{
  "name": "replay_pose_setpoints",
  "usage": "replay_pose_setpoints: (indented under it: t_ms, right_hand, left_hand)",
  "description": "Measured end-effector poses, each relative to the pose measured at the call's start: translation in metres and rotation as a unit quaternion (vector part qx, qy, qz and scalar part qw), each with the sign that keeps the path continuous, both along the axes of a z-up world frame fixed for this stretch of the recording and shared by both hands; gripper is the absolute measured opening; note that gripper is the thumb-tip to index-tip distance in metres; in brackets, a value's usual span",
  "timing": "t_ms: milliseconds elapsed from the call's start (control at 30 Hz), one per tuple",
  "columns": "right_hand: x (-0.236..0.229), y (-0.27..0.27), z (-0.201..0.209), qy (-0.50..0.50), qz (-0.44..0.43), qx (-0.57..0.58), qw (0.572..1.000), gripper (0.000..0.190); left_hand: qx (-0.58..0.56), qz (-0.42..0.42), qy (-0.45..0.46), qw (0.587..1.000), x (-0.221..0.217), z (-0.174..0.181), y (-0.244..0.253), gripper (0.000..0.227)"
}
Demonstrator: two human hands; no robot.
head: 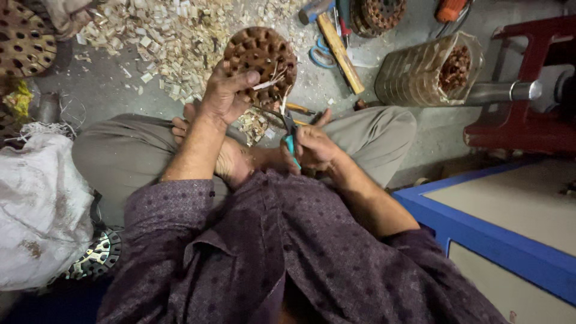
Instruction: The person sits on the floor and uses pliers to trim small protrusions from the edges of a circular wooden disc with multiple holes. They rotate the disc and repeatedly use the pliers to remove material, creating wood shavings on the floor.
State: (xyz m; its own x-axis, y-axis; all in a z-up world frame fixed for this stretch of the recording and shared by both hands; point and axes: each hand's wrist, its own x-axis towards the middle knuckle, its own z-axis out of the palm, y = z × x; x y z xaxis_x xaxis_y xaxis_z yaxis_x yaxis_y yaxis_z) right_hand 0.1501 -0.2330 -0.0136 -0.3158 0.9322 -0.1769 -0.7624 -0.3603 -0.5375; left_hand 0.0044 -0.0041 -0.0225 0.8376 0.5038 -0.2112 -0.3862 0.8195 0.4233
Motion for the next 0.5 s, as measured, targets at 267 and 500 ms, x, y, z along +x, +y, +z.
replay_pose_setpoints:
  t_ms: [267, 500]
  right_hand:
    - [0.017, 0.001, 0.016, -0.336, -0.075, -0.172, 0.923, 0.036]
    - [0.004, -0.002, 0.028, -0.598, -0.042, -0.091, 0.795, 0.055]
  left_hand:
    - [0.018, 0.046, 0.068, 0.996, 0.002, 0.011, 0.003, 0.064]
    - [0.094, 0.056, 0.047, 0.993, -0.001, 0.001, 0.003, 0.066]
